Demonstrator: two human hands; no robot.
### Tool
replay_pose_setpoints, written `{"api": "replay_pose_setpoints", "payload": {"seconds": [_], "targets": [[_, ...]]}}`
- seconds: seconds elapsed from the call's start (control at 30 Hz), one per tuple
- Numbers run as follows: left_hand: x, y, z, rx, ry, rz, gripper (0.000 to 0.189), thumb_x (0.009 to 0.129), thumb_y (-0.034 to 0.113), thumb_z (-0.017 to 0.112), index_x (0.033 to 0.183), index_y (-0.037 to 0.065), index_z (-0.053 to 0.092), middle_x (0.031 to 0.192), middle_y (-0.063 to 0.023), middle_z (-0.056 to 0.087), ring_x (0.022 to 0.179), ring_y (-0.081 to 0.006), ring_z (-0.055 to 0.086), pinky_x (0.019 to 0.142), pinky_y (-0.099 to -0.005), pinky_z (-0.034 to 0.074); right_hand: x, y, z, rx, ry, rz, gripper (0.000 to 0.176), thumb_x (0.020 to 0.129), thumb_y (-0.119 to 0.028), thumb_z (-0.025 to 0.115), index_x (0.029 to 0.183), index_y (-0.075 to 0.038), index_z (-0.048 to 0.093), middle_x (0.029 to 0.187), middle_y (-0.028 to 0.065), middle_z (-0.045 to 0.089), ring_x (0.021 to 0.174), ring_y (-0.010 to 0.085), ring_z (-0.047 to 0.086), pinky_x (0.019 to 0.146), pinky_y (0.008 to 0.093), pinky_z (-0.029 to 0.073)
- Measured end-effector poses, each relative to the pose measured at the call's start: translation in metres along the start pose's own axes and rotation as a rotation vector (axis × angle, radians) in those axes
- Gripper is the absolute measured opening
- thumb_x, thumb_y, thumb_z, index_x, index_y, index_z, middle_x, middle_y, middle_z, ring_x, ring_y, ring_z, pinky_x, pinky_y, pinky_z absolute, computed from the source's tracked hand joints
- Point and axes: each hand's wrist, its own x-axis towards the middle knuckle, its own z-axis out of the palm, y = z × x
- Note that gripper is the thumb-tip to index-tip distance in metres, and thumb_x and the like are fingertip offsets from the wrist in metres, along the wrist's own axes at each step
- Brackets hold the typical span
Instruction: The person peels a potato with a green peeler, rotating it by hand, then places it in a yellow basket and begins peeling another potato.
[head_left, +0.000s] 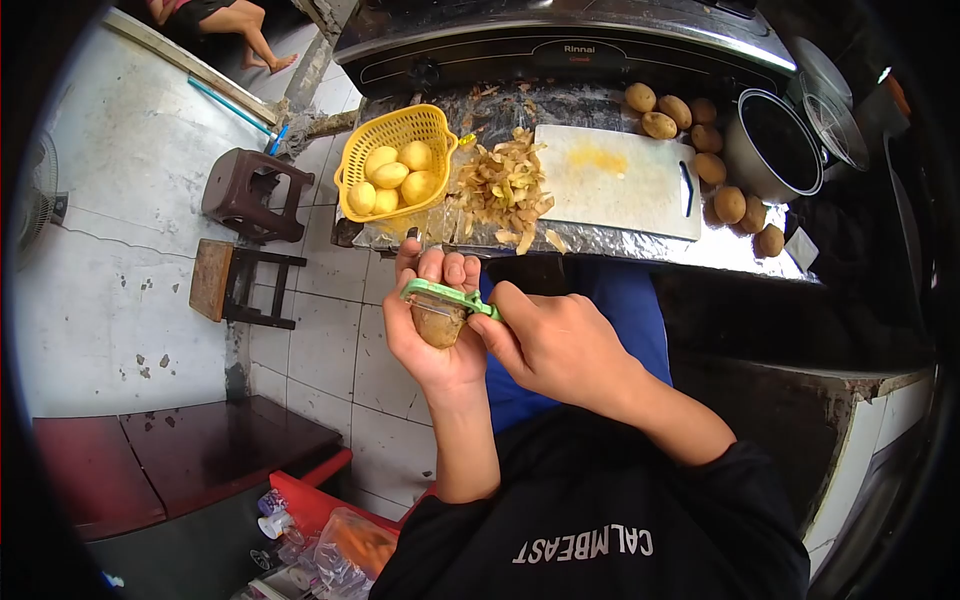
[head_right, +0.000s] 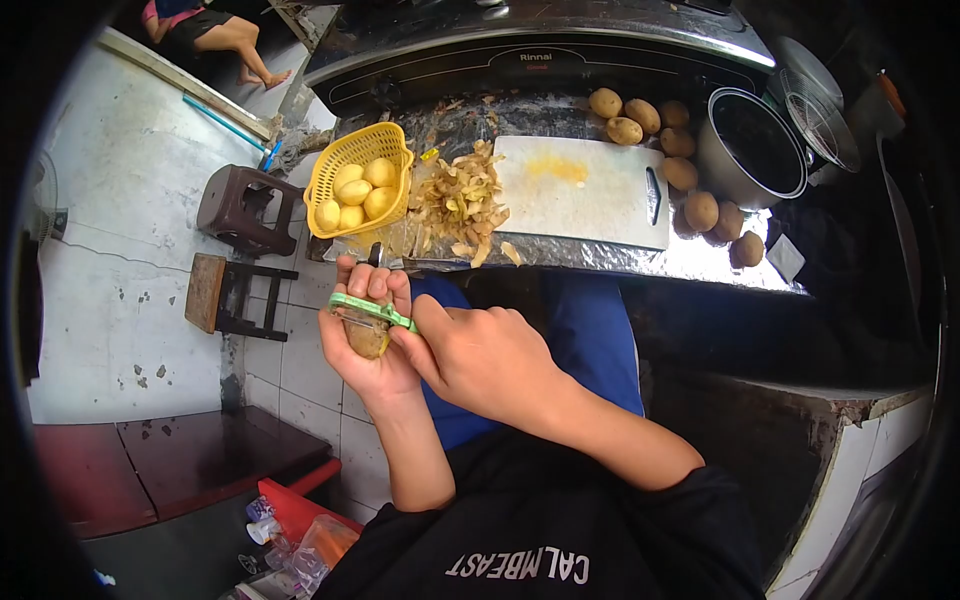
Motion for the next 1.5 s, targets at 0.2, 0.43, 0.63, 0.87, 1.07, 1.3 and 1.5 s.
{"api": "replay_pose_setpoints", "payload": {"seconds": [0.2,0.43,0.63,0.87,1.07,1.3,1.5], "targets": [[0.001,0.0,-0.007,-0.075,-0.007,-0.022,0.03,0.091,0.017,0.048,0.116,0.003,0.05,0.082,-0.0036,0.05,0.082,-0.0202,0.052,0.089,-0.0392,0.048,-0.001,0.007,0.003,0.042,-0.021,0.018,0.029,0.093,-0.027,0.057,0.079,-0.004,0.046,0.058,0.0128,0.056,0.048,0.0336,0.057,0.043,0.0417,0.045],[0.008,0.003,-0.013,-0.119,-0.008,-0.058,0.037,0.086,0.019,0.049,0.119,0.003,0.049,0.086,-0.0062,0.053,0.086,-0.0227,0.054,0.091,-0.0407,0.048,-0.005,0.015,0.003,0.049,-0.023,0.044,0.03,0.094,-0.028,0.055,0.079,-0.004,0.048,0.057,0.0132,0.059,0.047,0.0335,0.058,0.042,0.0423,0.047],[0.006,-0.009,-0.008,0.006,0.013,-0.087,0.04,0.084,0.019,0.05,0.121,0.003,0.048,0.092,-0.0088,0.056,0.088,-0.0232,0.055,0.092,-0.0406,0.048,0.0,0.02,0.0,0.05,0.017,0.054,0.03,0.094,-0.028,0.055,0.079,-0.004,0.047,0.059,0.0139,0.059,0.048,0.0342,0.058,0.043,0.043,0.047],[0.007,-0.01,-0.008,-0.091,-0.14,-0.135,0.054,0.084,0.017,0.048,0.135,0.0,0.039,0.111,-0.0146,0.056,0.121,-0.0326,0.053,0.111,-0.0485,0.036,0.004,0.02,-0.01,0.071,0.013,0.048,0.029,0.094,-0.028,0.055,0.08,-0.004,0.048,0.057,0.0135,0.058,0.047,0.0342,0.058,0.043,0.0431,0.046],[0.012,-0.002,-0.013,-0.269,-0.173,-0.213,0.062,0.083,0.021,0.044,0.139,-0.002,0.033,0.125,-0.0173,0.051,0.13,-0.0342,0.046,0.116,-0.0506,0.026,-0.001,0.018,-0.01,0.065,-0.01,0.037,0.029,0.094,-0.028,0.055,0.08,-0.003,0.048,0.056,0.0134,0.057,0.047,0.0343,0.057,0.042,0.0427,0.046],[0.008,-0.007,-0.01,-0.156,-0.268,-0.191,0.067,0.082,0.023,0.045,0.142,-0.002,0.03,0.132,-0.0183,0.049,0.134,-0.0338,0.042,0.117,-0.0508,0.023,0.003,0.018,-0.009,0.089,0.043,0.027,0.03,0.094,-0.028,0.056,0.079,-0.003,0.048,0.057,0.0133,0.058,0.046,0.0342,0.057,0.042,0.0431,0.046],[0.011,-0.003,-0.014,-0.221,-0.216,-0.217,0.069,0.081,0.023,0.049,0.142,-0.002,0.03,0.135,-0.0186,0.047,0.135,-0.034,0.039,0.117,-0.0507,0.023,0.001,0.023,-0.007,0.076,-0.018,0.037,0.029,0.094,-0.029,0.055,0.083,-0.002,0.05,0.056,0.0142,0.058,0.047,0.0344,0.059,0.042,0.0428,0.047]]}}
